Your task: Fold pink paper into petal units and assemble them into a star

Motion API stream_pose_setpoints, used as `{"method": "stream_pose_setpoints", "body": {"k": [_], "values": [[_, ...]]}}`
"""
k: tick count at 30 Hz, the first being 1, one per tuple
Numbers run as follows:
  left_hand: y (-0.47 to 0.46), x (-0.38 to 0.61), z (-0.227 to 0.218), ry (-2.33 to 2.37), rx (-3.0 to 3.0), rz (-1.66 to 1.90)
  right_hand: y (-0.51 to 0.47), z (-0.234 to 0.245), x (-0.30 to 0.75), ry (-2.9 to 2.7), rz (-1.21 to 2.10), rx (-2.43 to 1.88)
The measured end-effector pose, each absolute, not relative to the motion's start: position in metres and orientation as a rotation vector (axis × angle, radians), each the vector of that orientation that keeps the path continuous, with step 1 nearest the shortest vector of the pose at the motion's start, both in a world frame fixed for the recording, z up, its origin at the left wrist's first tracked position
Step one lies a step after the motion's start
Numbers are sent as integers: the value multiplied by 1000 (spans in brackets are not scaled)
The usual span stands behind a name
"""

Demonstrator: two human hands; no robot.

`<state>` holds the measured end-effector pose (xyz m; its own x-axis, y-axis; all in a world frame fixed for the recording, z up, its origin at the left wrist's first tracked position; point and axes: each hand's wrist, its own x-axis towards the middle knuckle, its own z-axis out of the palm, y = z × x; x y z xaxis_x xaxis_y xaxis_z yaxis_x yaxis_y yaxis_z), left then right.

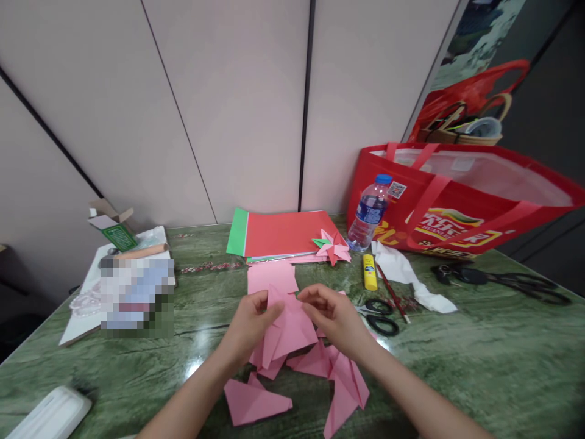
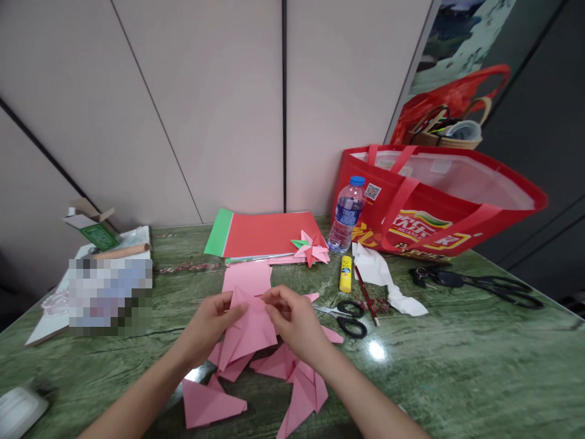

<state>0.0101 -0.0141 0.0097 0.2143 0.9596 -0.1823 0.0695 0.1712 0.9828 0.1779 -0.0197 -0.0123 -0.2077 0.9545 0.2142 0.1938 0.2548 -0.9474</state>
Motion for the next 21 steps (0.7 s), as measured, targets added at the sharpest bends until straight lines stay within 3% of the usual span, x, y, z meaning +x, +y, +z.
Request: {"method": "stream_pose_setpoints", "body": {"k": [9,21], "values": [[-14,9,15,1062,856,923,-23,-8,178,-1822,960,-965],[-18,12,11,1018,967,857,-26,-8,174,-1827,878,-973]]}}
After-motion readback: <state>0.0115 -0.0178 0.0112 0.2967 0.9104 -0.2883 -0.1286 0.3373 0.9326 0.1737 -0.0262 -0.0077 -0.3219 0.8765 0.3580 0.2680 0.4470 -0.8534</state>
